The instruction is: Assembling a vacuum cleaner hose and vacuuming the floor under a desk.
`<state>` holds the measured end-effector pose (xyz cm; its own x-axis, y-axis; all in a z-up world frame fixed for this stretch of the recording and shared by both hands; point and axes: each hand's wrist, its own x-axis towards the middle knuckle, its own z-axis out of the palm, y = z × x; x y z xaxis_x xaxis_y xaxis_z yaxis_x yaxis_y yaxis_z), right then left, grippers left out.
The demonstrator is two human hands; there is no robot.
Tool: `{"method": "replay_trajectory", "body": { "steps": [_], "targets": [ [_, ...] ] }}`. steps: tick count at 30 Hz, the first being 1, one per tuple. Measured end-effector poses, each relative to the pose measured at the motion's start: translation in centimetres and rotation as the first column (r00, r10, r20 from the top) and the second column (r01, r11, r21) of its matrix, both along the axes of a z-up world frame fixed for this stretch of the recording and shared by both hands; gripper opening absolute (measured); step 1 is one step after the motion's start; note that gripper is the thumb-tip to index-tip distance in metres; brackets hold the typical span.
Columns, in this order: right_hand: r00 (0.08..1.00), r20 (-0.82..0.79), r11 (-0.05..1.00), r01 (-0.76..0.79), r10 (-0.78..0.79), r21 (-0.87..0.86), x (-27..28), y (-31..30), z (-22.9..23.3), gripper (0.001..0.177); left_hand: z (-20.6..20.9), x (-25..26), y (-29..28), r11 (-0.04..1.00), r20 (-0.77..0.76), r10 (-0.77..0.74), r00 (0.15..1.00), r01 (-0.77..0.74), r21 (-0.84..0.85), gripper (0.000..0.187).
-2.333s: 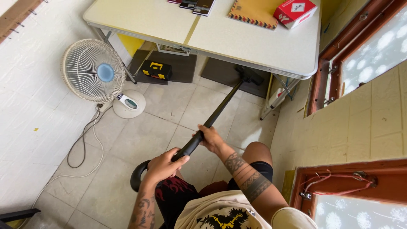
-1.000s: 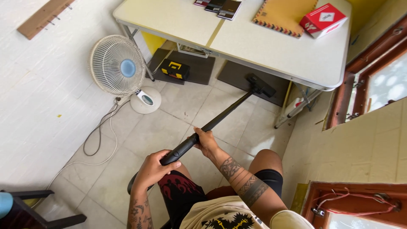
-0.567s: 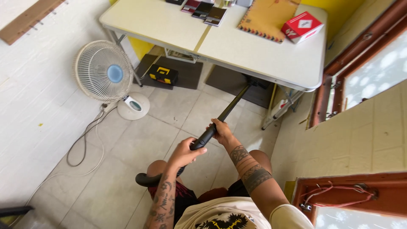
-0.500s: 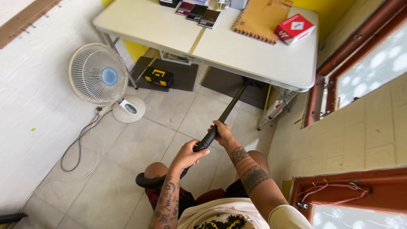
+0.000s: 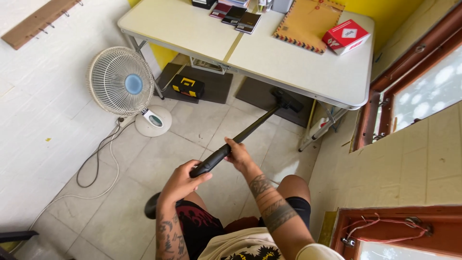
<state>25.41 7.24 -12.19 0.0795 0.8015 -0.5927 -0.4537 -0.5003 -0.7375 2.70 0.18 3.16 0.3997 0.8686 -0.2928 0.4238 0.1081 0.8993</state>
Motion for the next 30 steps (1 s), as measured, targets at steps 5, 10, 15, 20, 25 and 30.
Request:
{"method": "replay_trajectory", "body": {
  "steps": [5,10,15,20,25,30],
  "targets": [
    [0.999,-0.011,0.999,0.036,-0.036,0.009,-4.1,-1.9,0.4,0.034,-0.4,-3.1,-1.6,0.997,-0.08,0.066,0.995,-0.069,-0.038,0.048],
    [0.997,0.08,1.0,-0.013,0.013,-0.003,-2.0,-0.6,0.2,0.035,-0.5,-0.7,-1.1,0.986,-0.073,0.117,0.99,-0.125,-0.112,0.046],
    [0.988,0.152,0.999,0.008,0.0,-0.05,3.6,2.0,-1.4,0.032,-4.2,4.5,0.7,0.989,0.07,0.104,0.992,-0.095,-0.115,0.042],
    [0.945,0.313,0.994,0.111,-0.098,-0.023,8.3,1.3,-3.5,0.039,-8.4,10.2,-0.1,0.986,0.052,0.013,0.999,-0.004,-0.165,0.039],
    [0.9,0.431,0.996,-0.022,0.056,-0.084,9.6,-0.4,-4.5,0.084,-10.8,11.1,-1.3,0.984,-0.05,-0.047,0.998,0.038,-0.171,0.037],
    [0.89,0.453,0.998,-0.044,0.061,-0.05,6.8,-0.2,-2.9,0.068,-6.7,7.5,-0.6,0.997,-0.127,-0.075,0.989,0.07,-0.043,0.046]
  ]
}}
